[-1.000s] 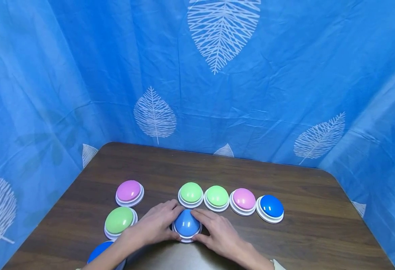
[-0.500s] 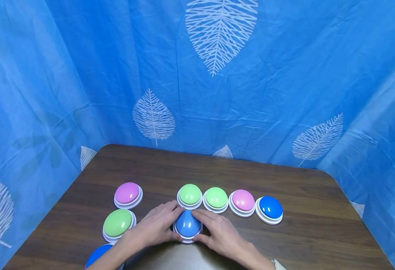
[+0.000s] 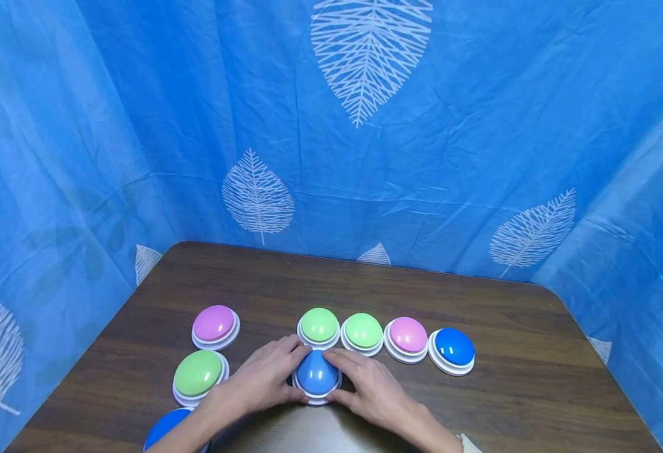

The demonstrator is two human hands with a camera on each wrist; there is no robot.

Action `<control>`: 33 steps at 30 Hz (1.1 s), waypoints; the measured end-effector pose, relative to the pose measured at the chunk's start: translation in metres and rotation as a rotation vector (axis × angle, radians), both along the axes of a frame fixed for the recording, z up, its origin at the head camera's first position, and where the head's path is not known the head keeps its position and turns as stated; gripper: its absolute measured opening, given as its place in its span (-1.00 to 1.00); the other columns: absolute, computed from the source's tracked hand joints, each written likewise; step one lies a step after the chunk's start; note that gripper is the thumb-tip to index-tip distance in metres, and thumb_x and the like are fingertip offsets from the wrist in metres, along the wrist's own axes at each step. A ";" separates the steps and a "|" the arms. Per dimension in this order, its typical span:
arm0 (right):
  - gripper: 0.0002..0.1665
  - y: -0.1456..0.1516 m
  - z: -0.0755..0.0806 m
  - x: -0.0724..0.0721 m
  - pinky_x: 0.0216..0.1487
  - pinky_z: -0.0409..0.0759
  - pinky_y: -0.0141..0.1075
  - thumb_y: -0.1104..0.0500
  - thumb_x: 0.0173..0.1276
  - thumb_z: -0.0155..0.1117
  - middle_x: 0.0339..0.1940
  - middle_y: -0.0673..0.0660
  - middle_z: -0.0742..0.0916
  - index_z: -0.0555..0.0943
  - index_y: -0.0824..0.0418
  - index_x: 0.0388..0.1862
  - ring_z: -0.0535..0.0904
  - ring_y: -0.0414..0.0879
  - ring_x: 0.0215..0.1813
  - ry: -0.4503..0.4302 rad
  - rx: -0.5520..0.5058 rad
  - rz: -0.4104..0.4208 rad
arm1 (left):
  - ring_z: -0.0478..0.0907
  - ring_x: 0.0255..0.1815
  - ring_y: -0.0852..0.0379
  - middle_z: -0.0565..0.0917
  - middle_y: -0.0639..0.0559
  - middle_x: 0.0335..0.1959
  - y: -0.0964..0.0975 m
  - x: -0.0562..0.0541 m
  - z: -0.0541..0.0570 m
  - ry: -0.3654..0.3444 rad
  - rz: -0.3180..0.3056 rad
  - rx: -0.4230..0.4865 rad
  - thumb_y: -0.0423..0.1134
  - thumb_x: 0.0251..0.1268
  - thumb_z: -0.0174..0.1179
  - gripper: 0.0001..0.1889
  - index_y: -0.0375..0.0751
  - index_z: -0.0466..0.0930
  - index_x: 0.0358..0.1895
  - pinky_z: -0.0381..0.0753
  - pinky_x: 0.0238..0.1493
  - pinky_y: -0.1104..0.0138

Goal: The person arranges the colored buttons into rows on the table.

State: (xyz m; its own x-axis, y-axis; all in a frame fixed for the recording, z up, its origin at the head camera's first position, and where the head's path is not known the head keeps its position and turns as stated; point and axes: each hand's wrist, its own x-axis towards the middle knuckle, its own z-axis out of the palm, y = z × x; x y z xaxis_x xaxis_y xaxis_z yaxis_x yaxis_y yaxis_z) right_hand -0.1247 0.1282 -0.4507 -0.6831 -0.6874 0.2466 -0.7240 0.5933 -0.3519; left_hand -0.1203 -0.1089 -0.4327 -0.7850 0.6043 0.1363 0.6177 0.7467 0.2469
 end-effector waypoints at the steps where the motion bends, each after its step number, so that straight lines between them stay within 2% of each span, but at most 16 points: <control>1: -0.28 0.000 0.000 0.000 0.20 0.53 -0.13 -0.03 0.24 0.47 0.25 0.11 0.62 0.51 0.18 0.34 0.55 -0.05 0.24 0.003 -0.001 0.000 | 0.53 0.00 0.04 0.54 -0.02 0.01 0.000 0.000 0.000 -0.001 0.000 0.002 0.08 -0.01 0.51 -0.26 -0.24 0.52 0.22 0.57 0.03 0.11; 14: -0.28 0.000 -0.002 -0.001 0.19 0.53 -0.13 -0.01 0.24 0.46 0.25 0.12 0.62 0.50 0.19 0.34 0.56 -0.04 0.24 0.009 -0.011 0.004 | 0.53 0.02 0.03 0.53 -0.03 0.04 0.001 0.001 -0.003 0.005 -0.004 0.014 0.07 0.01 0.51 -0.26 -0.25 0.50 0.24 0.57 0.04 0.12; 23: -0.26 -0.001 -0.001 0.001 0.19 0.53 -0.10 -0.04 0.29 0.43 0.30 0.10 0.58 0.46 0.16 0.39 0.53 -0.04 0.27 -0.037 0.020 -0.002 | 0.51 0.00 0.06 0.52 -0.01 0.04 -0.003 0.004 -0.005 -0.002 0.008 0.027 0.08 0.02 0.50 -0.24 -0.26 0.49 0.26 0.58 0.02 0.14; 27: -0.22 -0.003 0.001 0.001 0.20 0.53 -0.09 -0.10 0.30 0.41 0.33 0.10 0.56 0.43 0.15 0.41 0.51 -0.04 0.29 -0.061 0.023 -0.007 | 0.52 0.02 0.09 0.53 0.02 0.03 -0.007 0.009 -0.004 -0.019 0.029 0.048 0.08 0.02 0.50 -0.22 -0.26 0.48 0.28 0.57 0.05 0.14; 33: -0.24 -0.015 0.008 0.000 0.21 0.52 -0.11 -0.07 0.28 0.43 0.32 0.10 0.57 0.46 0.21 0.38 0.51 -0.04 0.30 0.018 -0.047 0.029 | 0.54 0.02 0.01 0.54 -0.04 0.04 -0.020 0.025 0.005 -0.004 0.110 0.045 0.11 -0.01 0.51 -0.22 -0.31 0.52 0.22 0.58 0.02 0.09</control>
State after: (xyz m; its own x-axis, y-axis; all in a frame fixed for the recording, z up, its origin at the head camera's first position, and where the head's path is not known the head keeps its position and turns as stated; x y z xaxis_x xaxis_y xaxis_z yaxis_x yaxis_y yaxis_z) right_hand -0.1244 0.1132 -0.4432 -0.6581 -0.6944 0.2910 -0.7473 0.5549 -0.3656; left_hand -0.0952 -0.1285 -0.4281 -0.8469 0.5078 0.1579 0.5315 0.7980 0.2840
